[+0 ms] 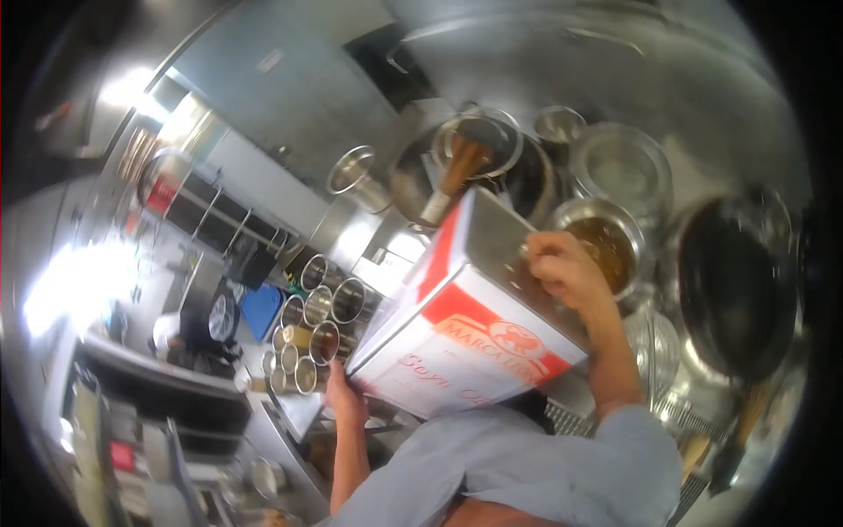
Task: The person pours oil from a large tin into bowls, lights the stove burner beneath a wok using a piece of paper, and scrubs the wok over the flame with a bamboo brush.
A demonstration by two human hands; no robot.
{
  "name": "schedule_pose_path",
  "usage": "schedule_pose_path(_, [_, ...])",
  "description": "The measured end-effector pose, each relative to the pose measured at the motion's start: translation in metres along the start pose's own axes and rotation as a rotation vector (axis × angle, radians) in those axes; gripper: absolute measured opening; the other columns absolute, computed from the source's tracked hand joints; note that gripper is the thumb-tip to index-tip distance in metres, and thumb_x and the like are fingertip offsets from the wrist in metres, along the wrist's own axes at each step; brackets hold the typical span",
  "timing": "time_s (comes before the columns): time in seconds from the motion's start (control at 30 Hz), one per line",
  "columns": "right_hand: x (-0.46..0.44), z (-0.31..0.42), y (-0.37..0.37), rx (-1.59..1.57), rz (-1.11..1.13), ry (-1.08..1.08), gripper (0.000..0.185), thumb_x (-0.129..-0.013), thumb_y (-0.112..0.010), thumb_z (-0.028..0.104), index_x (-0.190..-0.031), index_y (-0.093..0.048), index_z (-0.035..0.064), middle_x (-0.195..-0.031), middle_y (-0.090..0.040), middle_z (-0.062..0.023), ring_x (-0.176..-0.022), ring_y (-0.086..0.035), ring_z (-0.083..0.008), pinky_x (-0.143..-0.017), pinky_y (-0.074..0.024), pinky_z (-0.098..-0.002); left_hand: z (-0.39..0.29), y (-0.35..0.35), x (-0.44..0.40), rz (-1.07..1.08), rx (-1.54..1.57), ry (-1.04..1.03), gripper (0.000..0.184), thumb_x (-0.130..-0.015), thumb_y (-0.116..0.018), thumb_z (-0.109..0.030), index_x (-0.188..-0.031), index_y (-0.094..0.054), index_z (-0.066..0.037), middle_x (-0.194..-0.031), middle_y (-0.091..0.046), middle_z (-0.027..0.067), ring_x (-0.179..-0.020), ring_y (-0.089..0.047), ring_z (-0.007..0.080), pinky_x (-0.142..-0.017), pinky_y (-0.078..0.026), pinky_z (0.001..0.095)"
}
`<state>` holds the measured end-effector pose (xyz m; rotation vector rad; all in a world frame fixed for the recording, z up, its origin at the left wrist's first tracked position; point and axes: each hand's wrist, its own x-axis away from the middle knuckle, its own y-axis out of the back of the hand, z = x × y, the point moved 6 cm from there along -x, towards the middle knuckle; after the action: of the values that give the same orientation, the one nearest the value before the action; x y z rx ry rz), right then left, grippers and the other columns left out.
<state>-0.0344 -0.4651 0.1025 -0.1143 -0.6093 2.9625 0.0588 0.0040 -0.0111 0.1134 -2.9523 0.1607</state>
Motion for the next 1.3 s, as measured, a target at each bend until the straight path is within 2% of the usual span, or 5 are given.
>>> schedule_pose_path(0.07, [0.011, 0.009, 0.025, 0.052, 0.004, -0.036, 0.013, -0.071, -0.057, 0.008, -0.065, -0.046, 0.0076, -0.058, -0.037, 0.0062, -0.044, -0.029, -0.0021, -0.039, -0.0176, -0.022, 0.023, -0.038, 0.024, -0.058, 0.088, 0.011, 0.036, -0.1, -0.045, -0.042, -0.094, -0.057, -0.008, -0.082, -0.065, 0.006, -0.068, -0.064, 0.0174, -0.057, -0.051, 0.0289])
schedule_pose_path(0.17, [-0.021, 0.044, -0.059, 0.196, 0.026, -0.026, 0.013, -0.071, -0.057, 0.008, -0.065, -0.045, 0.0075, -0.059, -0.037, 0.0063, -0.044, -0.029, -0.0019, -0.039, -0.0176, -0.0221, 0.018, -0.006, -0.019, 0.053, 0.039, 0.077, 0.037, -0.101, -0.044, -0.039, -0.103, -0.06, -0.006, -0.094, -0.067, 0.0071, -0.079, -0.065, 0.0167, -0.065, -0.052, 0.0306])
schedule_pose_path(0.37, [-0.035, 0.085, -0.142, 0.444, 0.048, -0.092, 0.011, -0.069, -0.055, 0.005, -0.066, -0.045, 0.0058, -0.06, -0.037, 0.005, -0.045, -0.03, -0.0017, -0.039, -0.0183, -0.0224, 0.055, -0.027, -0.009, 0.101, 0.231, 0.27, 0.031, -0.099, -0.048, -0.036, -0.095, -0.06, -0.008, -0.08, -0.058, 0.0008, -0.065, -0.053, 0.0112, -0.058, -0.046, 0.0279])
schedule_pose_path(1.03, [-0.208, 0.036, -0.442, 0.482, 0.261, -0.083, 0.013, -0.069, -0.057, 0.009, -0.066, -0.045, 0.0049, -0.055, -0.034, 0.0048, -0.043, -0.027, -0.001, -0.037, -0.0177, -0.0203, 0.014, 0.16, -0.151, -0.012, 0.53, 0.265, 0.033, -0.099, -0.046, -0.036, -0.105, -0.06, -0.007, -0.094, -0.063, 0.0049, -0.085, -0.06, 0.017, -0.075, -0.049, 0.0329])
schedule_pose_path(1.3, [-0.351, -0.009, -0.485, 0.454, 0.667, -0.083, 0.01, -0.074, -0.056, 0.011, -0.067, -0.053, 0.0041, -0.053, -0.043, 0.0026, -0.042, -0.037, -0.0035, -0.037, -0.0237, -0.0223, -0.071, 0.197, -0.228, -0.183, 0.588, 0.044, 0.038, -0.098, -0.042, -0.03, -0.121, -0.054, -0.003, -0.116, -0.061, 0.0108, -0.107, -0.059, 0.0255, -0.093, -0.048, 0.04])
